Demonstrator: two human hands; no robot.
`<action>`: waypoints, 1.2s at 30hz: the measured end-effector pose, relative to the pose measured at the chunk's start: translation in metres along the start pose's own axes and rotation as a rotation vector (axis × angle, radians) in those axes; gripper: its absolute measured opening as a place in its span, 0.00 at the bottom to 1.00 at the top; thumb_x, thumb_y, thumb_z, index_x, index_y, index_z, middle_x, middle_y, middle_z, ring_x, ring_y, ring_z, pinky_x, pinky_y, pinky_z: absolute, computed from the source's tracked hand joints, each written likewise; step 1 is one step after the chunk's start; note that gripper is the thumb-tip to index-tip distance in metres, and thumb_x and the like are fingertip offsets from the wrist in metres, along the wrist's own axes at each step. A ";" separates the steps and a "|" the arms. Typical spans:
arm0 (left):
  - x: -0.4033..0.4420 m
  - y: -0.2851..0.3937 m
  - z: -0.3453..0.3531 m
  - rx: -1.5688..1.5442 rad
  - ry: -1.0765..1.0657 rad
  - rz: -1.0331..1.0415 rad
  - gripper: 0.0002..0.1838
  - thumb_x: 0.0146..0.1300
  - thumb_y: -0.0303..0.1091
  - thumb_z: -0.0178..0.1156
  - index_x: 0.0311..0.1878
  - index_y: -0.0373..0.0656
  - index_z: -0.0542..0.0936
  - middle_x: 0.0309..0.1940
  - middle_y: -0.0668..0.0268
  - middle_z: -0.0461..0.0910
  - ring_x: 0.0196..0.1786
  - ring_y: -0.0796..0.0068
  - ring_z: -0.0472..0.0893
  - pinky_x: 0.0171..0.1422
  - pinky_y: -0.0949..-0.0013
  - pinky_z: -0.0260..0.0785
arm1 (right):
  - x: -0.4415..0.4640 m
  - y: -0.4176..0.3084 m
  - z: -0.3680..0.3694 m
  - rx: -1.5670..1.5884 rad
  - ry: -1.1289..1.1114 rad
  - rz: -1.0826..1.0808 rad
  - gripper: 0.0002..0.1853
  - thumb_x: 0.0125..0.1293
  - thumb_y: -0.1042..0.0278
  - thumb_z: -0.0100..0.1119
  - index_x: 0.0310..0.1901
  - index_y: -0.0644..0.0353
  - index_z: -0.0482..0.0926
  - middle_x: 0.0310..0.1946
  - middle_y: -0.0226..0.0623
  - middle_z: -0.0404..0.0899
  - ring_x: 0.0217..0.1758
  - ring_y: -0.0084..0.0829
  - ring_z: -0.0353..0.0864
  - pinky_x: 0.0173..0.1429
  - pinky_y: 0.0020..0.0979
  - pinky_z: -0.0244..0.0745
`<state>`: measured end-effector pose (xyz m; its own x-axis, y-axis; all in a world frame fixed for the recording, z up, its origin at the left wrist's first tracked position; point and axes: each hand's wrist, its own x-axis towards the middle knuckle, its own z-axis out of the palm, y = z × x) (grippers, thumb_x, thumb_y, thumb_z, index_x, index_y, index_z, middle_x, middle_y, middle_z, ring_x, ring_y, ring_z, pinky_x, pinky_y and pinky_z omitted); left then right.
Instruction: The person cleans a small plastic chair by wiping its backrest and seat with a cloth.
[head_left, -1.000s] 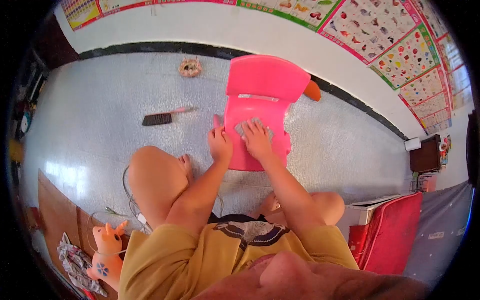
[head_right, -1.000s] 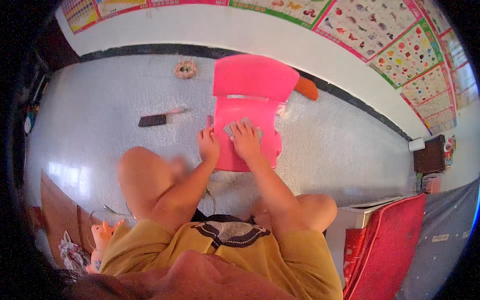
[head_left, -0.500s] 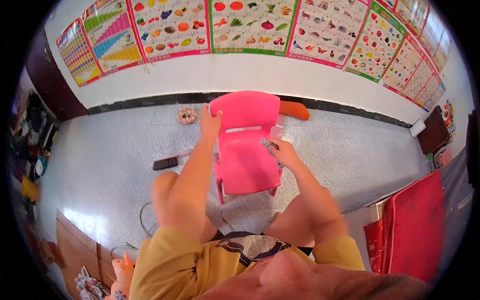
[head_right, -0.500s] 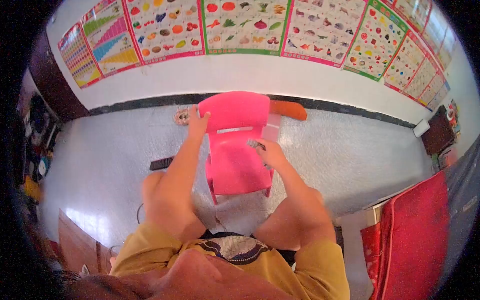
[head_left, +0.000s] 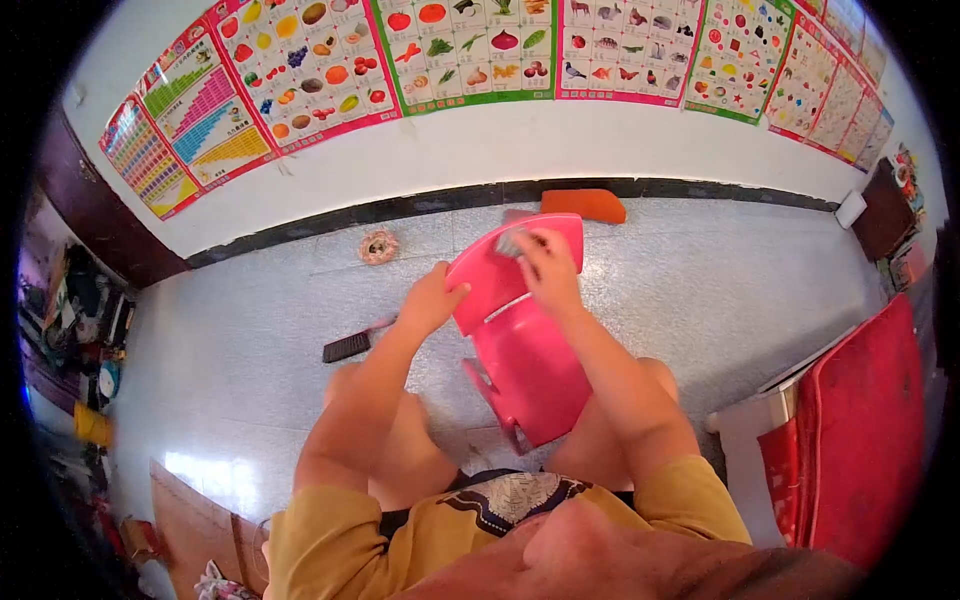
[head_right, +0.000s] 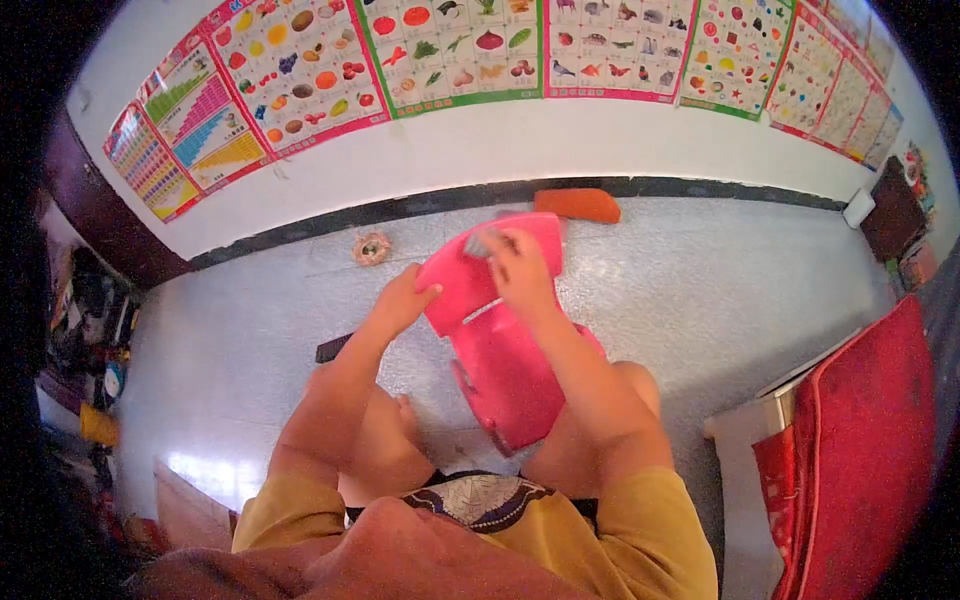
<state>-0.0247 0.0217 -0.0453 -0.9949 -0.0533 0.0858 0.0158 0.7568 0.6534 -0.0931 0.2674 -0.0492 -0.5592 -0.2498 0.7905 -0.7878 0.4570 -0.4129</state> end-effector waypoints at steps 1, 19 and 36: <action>0.000 0.004 -0.002 0.016 -0.028 -0.019 0.26 0.68 0.51 0.66 0.56 0.38 0.76 0.48 0.41 0.85 0.54 0.34 0.83 0.57 0.41 0.75 | 0.000 -0.011 0.003 -0.010 -0.088 -0.080 0.20 0.69 0.70 0.64 0.63 0.55 0.82 0.49 0.48 0.84 0.55 0.50 0.83 0.62 0.44 0.78; 0.003 0.000 -0.023 0.036 -0.122 0.017 0.25 0.70 0.48 0.66 0.58 0.40 0.73 0.49 0.41 0.84 0.54 0.34 0.82 0.56 0.41 0.74 | -0.005 -0.009 0.049 -0.051 -0.080 -0.050 0.30 0.63 0.82 0.67 0.67 0.49 0.81 0.48 0.44 0.75 0.48 0.43 0.80 0.51 0.38 0.80; 0.005 0.001 -0.027 0.065 -0.104 -0.036 0.26 0.71 0.45 0.65 0.63 0.39 0.72 0.51 0.40 0.84 0.57 0.35 0.83 0.59 0.44 0.75 | 0.013 0.046 0.024 -0.152 -0.009 0.315 0.27 0.67 0.73 0.68 0.68 0.50 0.80 0.49 0.42 0.75 0.49 0.45 0.81 0.49 0.42 0.81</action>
<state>-0.0273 0.0044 -0.0242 -0.9997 -0.0156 -0.0174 -0.0229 0.7967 0.6040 -0.1429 0.2645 -0.0695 -0.7714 -0.0839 0.6307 -0.5294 0.6345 -0.5631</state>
